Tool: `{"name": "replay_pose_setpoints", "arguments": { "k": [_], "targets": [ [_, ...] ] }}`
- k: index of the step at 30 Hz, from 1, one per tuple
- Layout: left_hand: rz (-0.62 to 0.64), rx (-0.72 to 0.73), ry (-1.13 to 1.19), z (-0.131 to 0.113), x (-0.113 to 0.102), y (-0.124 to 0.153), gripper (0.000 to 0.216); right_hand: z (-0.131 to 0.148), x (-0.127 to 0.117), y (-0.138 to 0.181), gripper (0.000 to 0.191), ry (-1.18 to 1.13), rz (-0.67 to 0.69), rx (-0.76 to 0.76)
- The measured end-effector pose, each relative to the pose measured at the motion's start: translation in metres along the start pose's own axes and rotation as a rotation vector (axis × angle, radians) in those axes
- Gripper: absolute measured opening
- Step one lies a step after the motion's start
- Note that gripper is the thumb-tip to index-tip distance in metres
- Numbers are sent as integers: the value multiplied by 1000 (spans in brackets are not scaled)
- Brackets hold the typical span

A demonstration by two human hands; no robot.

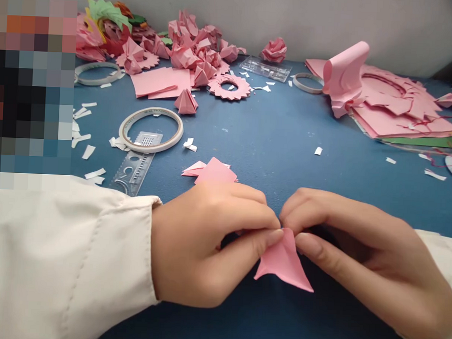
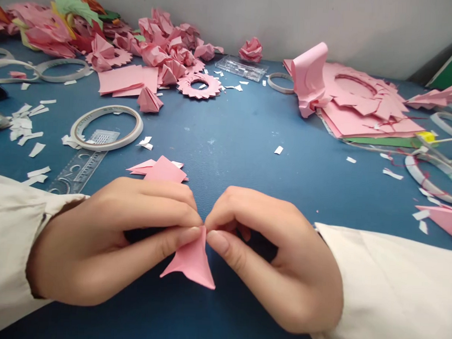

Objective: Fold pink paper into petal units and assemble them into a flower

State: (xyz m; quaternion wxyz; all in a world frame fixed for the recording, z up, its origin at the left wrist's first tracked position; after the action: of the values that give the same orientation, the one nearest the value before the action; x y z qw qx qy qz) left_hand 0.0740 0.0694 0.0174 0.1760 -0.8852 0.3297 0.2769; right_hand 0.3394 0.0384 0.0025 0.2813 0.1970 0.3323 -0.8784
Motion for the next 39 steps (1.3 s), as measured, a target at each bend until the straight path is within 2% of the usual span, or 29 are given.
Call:
{"name": "replay_pose_setpoints", "arguments": {
  "k": [3, 7, 13, 21, 23, 26, 28, 30, 33, 34, 39],
  "targets": [
    [-16, -28, 61, 0, -1, -3, 37, -3, -8, -8, 18, -129, 9, 115],
    [-16, -11, 35, 0, 0, -1, 35, -5, -9, -15, 38, -199, -16, 203],
    [-8, 41, -29, 2, 1, 3, 38, -5, -6, -19, 46, -182, -22, 199],
    [-4, 56, -78, 4, 2, 3, 36, -2, 0, -24, 53, -203, -96, 155],
    [0, 62, -90, 4, 1, 3, 35, -2, -4, -21, 46, -190, -92, 137],
    [7, 71, -79, 4, 1, 3, 36, -3, -8, -14, 23, -173, -63, 95],
    [4, 72, -79, 4, 1, 2, 35, -3, -6, -13, 18, -167, -46, 97],
    [0, 76, -83, 5, 0, 2, 35, -4, -3, -16, 26, -174, -66, 135],
    [6, 81, -87, 5, 1, 2, 37, -4, 1, -24, 64, -177, -108, 209],
    [9, 77, -88, 5, 1, 3, 38, -3, 1, -26, 69, -174, -101, 218],
    [-5, 56, -104, 5, 3, 6, 40, -2, 2, -23, 57, -152, -87, 214]
  ]
}}
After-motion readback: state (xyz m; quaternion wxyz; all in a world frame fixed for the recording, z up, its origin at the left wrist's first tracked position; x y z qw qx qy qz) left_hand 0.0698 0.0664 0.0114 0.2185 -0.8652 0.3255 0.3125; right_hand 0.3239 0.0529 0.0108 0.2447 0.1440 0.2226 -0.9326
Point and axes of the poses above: each hand's wrist, its own y-axis away from the middle knuckle, its own x-axis out of the palm, z = x × y, the point moved 1 cm from there along -y, towards the middle knuckle, and after that the axes turned 13 degrees about -x, right-handed, at the moved point
